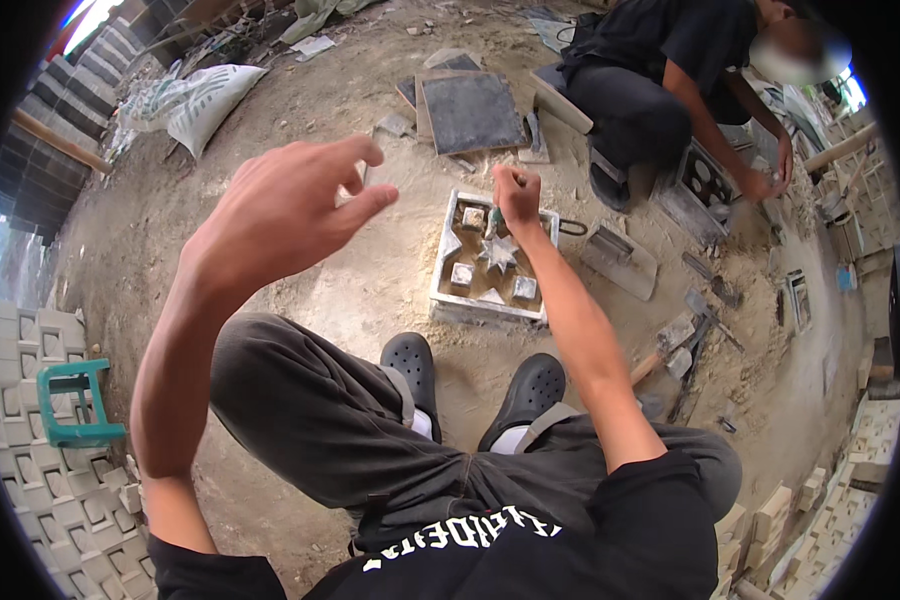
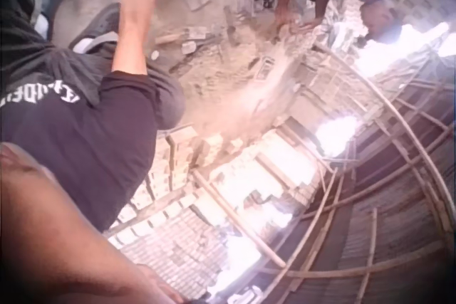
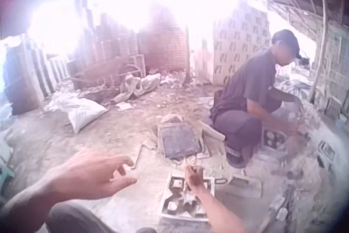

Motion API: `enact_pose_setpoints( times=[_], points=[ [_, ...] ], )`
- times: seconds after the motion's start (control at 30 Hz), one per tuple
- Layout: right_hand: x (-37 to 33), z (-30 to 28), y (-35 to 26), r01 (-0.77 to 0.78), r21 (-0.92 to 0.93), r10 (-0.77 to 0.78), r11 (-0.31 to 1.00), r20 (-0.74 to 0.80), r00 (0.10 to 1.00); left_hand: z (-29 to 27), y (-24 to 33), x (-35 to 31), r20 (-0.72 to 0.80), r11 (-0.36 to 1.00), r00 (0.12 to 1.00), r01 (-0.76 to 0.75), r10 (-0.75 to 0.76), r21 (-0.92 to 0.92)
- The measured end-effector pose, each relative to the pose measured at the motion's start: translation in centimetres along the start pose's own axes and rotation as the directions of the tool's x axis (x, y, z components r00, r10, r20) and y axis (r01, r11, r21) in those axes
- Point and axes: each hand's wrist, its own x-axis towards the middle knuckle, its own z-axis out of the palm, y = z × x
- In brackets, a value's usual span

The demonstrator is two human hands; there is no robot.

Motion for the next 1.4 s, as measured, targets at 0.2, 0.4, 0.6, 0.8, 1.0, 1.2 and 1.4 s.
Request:
enact_pose_setpoints(
  times=[0.2,0.4,0.6,0.8,1.0,1.2,1.4],
  points=[
    [0.6,1.7,-5.8,0.01,0.055,-0.011,0.998,0.008,1.0,3.7,-1.6,1.0,0.291,0.992,0.957,-0.031,-0.006,0.123],
    [-0.2,-0.6,-0.2,-0.008,-0.009,0.007,1.0,-0.09,0.996,6.6,-2.5,0.9,0.602,0.997,0.796,-0.079,0.057,0.009],
    [0.6,1.9,-5.4,0.001,0.066,0.006,0.998,-0.097,0.995,5.5,-3.2,-0.8,0.429,0.957,0.856,-0.233,0.287,-0.175],
    [-0.5,0.6,0.5,-0.041,0.021,0.044,0.999,-0.169,0.985,5.0,-0.8,-0.7,0.531,0.916,0.747,-0.333,0.401,-0.223],
    [1.1,1.3,-5.3,-0.015,0.057,0.023,0.998,-0.137,0.99,4.5,-1.1,-2.7,0.46,0.879,0.753,-0.447,0.47,-0.167],
    [0.4,0.8,1.0,-0.05,-0.145,0.051,0.988,0.007,0.999,4.6,-0.2,-3.4,0.423,0.812,0.714,-0.576,0.558,-0.098],
    [1.8,3.9,-5.5,-0.014,-0.088,0.013,0.996,-0.004,1.0,4.4,-0.5,-4.5,0.437,0.841,0.736,-0.533,0.517,-0.096]
  ],
)
